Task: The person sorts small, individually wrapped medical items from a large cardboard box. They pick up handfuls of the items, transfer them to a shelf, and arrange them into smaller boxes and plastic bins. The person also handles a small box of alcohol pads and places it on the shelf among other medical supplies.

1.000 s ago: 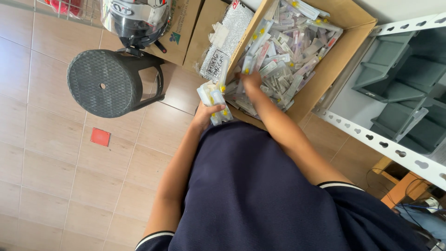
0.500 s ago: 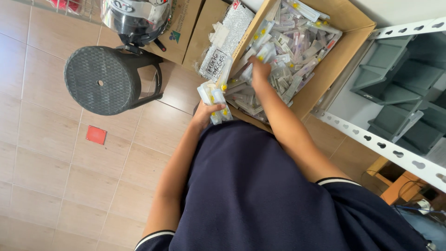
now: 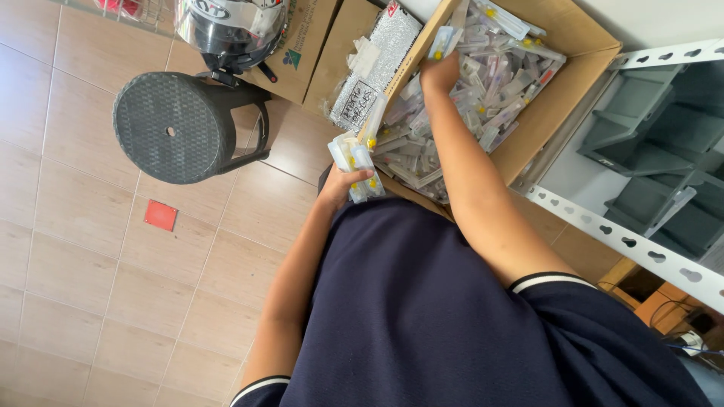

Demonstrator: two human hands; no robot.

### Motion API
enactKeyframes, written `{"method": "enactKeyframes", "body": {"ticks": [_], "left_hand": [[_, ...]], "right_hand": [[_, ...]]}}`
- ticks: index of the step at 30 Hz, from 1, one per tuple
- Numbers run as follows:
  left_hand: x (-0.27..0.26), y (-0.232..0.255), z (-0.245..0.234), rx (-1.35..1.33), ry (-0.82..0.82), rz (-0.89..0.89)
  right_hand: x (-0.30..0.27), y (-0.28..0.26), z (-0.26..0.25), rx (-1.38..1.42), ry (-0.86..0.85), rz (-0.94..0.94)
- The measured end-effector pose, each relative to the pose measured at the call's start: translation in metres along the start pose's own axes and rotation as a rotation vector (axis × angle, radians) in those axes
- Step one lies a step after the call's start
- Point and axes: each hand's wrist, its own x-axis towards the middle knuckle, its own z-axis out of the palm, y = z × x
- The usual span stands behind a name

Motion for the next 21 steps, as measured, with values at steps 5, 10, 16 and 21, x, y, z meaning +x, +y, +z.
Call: {"method": "enactKeyframes", "body": {"ticks": [5,10,16,21], "left_hand": [[0.000,0.000,-0.001,0.028,-0.002,0.002],[0.001,0.004,-0.001,0.026,-0.020,-0.025],[0.005,0.013,0.006,0.029,-0.046,-0.057],[0.022,0.027,0.034,0.079,-0.178,-0.119]], "right_hand": [[-0.001,0.007,-0.013,0.226,0.006,0.172],[0.002,0.023,-0.042,0.666,-0.154,0.298],[-0.025,0.011,-0.132,1.002,-0.498,0.558],[-0.065,-0.002,-0.193,1.247,-0.854,0.289]]}}
